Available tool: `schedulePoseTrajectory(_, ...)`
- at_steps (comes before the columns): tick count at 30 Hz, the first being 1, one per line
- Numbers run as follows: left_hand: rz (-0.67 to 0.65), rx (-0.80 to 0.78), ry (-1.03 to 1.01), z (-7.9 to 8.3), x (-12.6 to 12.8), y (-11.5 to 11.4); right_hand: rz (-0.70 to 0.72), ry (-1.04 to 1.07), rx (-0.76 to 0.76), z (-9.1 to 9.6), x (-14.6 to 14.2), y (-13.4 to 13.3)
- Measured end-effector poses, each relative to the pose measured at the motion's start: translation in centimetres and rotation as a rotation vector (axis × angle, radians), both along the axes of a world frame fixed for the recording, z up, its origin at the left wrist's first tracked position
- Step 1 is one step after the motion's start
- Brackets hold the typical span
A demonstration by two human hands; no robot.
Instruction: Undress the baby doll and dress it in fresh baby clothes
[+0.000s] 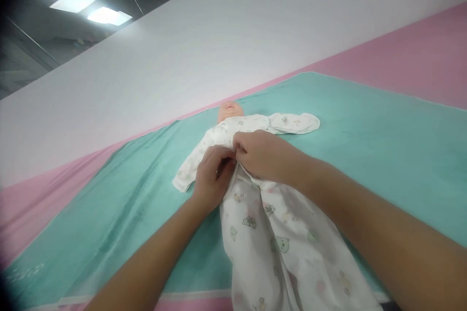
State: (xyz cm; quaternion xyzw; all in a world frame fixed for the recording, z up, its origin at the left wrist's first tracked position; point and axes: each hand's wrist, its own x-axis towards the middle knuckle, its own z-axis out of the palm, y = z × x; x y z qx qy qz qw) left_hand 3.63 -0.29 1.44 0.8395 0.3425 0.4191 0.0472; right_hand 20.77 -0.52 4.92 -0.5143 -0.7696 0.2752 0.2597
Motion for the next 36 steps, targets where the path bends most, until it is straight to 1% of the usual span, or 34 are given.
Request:
schedulePoseTrajectory(7, 0.002, -0.012, 0.008, 0.04, 0.01, -0.07, -0.013, -0.12, 0.151, 0.2, -0.21, -0.27)
schedulePoseTrajectory(16, 0.001, -0.016, 0.01, -0.03, 0.02, -0.05, -0.011, -0.208, 0.254, 0.11, -0.29, -0.29)
schedulePoseTrajectory(22, -0.003, -0.013, 0.007, 0.02, 0.01, -0.12, -0.033, -0.206, 0.229, 0.15, -0.4, -0.33)
schedulePoseTrajectory(30, -0.001, -0.02, 0.005, 0.02, 0.02, -0.1, -0.024, -0.19, 0.217, 0.08, -0.38, -0.17)
schedulePoseTrajectory(36, -0.003, -0.014, 0.001, -0.06, 0.02, -0.12, -0.022, -0.153, 0.154, 0.05, -0.27, -0.1)
